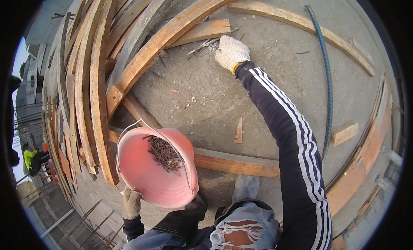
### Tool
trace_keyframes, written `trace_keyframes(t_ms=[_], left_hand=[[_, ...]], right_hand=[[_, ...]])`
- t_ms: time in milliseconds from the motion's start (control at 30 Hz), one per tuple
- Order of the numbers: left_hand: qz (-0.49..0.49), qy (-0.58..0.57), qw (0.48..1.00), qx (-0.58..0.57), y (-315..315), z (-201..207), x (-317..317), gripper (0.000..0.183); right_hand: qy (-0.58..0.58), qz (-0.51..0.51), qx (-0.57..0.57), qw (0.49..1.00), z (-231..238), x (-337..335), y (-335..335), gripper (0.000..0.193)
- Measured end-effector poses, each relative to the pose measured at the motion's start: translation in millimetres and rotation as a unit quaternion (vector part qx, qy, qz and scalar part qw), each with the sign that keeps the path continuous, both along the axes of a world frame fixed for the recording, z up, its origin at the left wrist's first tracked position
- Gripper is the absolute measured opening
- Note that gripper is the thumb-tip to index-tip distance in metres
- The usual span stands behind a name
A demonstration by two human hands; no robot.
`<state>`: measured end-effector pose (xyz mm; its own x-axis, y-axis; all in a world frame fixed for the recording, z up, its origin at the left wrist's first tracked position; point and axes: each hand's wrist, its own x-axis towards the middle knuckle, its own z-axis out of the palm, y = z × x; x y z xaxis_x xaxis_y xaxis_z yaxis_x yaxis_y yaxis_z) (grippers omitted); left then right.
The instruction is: The person kneels on a concrete floor at a construction site, picking up scattered nails from the ground and placing them into a pink bucket. The person also moves wooden planks and debris to access more nails.
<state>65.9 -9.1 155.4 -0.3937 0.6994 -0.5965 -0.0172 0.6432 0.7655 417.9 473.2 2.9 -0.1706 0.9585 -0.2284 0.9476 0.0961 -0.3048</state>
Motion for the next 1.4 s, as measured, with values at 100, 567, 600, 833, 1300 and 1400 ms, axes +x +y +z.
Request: trace_keyframes(t_ms=[100, 567, 600, 833, 1300, 1400], left_hand=[[-0.012, -0.001, 1.000, 0.005, -6, -1, -3, 0.051], [-0.042, 0.018, 0.998, -0.033, -9, -2, -15, 0.055], [-0.044, 0.010, 0.999, -0.024, -10, -3, -17, 0.054], [-0.111, 0.092, 0.989, -0.010, -17, -14, -27, 0.047], [-0.015, 0.030, 0.999, -0.034, -5, -8, -23, 0.044], [-0.046, -0.004, 0.999, -0.019, -4, -8, -22, 0.045]], right_hand=[[0.017, 0.093, -0.071, 0.993, 0, 43, -27, 0.041], [0.086, 0.188, -0.038, 0.978, 3, 89, -96, 0.021], [0.090, 0.197, -0.035, 0.976, 1, 85, -102, 0.024], [0.038, 0.149, -0.053, 0.987, -1, 63, -110, 0.025], [0.507, 0.110, 0.088, 0.850, 109, 10, -153, 0.035], [0.130, 0.032, 0.068, 0.989, 40, 43, -85, 0.035]])
